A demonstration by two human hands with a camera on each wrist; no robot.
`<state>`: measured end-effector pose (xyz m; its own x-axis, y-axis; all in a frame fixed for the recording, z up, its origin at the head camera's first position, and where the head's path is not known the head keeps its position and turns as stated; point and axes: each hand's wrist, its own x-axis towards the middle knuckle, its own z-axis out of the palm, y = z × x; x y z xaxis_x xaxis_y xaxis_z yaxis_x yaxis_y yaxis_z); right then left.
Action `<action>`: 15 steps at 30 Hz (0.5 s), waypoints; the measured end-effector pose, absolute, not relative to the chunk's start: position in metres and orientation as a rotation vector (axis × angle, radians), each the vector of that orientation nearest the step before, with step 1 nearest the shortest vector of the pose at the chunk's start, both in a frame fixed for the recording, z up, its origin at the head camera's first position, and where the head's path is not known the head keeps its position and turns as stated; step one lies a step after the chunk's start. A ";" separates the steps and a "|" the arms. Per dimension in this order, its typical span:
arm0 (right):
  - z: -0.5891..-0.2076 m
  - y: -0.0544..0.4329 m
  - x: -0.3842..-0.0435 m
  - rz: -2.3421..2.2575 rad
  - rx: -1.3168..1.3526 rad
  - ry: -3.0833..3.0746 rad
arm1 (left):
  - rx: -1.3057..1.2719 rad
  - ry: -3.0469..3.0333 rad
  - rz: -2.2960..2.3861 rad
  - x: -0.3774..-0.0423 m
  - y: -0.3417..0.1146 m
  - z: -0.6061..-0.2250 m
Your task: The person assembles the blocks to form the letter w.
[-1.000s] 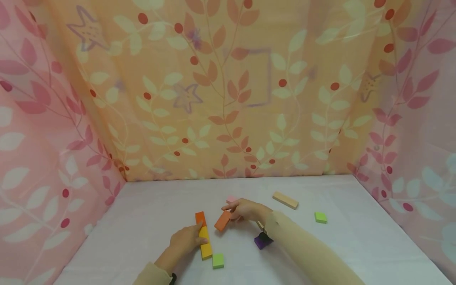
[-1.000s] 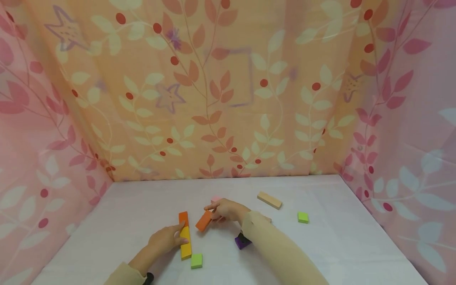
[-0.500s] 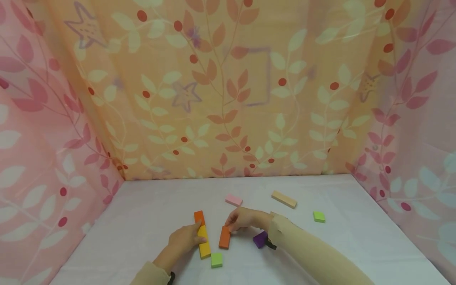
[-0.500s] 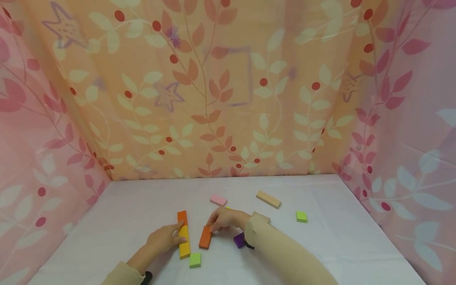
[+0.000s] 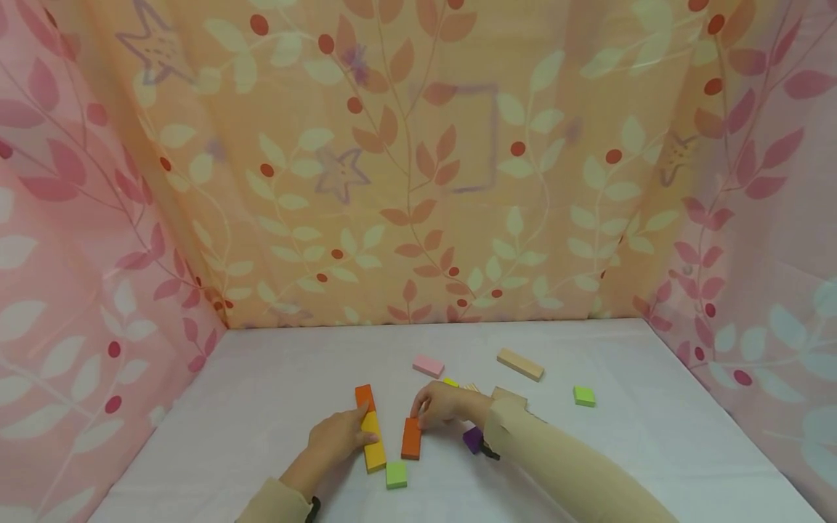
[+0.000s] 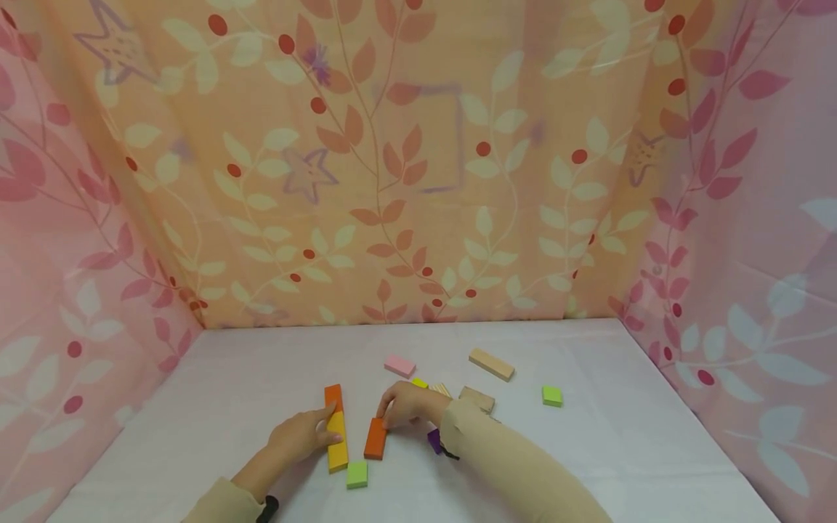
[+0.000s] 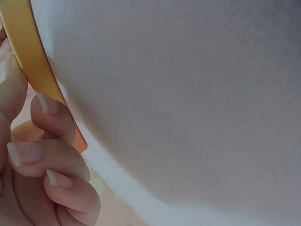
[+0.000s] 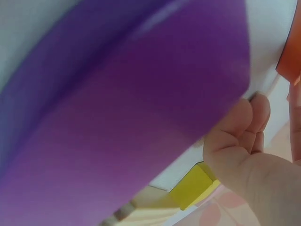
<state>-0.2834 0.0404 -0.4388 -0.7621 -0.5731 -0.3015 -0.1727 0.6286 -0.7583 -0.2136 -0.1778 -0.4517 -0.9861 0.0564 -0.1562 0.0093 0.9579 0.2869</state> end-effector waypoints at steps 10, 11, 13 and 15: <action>-0.437 0.040 -0.285 -0.976 -0.574 2.297 | 0.063 2.948 0.434 -0.212 -0.177 -0.450; -0.437 0.040 -0.285 -0.974 -0.574 2.294 | 0.061 2.949 0.431 -0.212 -0.177 -0.450; -0.437 0.041 -0.285 -0.971 -0.579 2.292 | 0.058 2.949 0.430 -0.213 -0.177 -0.450; -0.438 0.041 -0.285 -0.974 -0.583 2.287 | 0.057 2.947 0.429 -0.213 -0.177 -0.450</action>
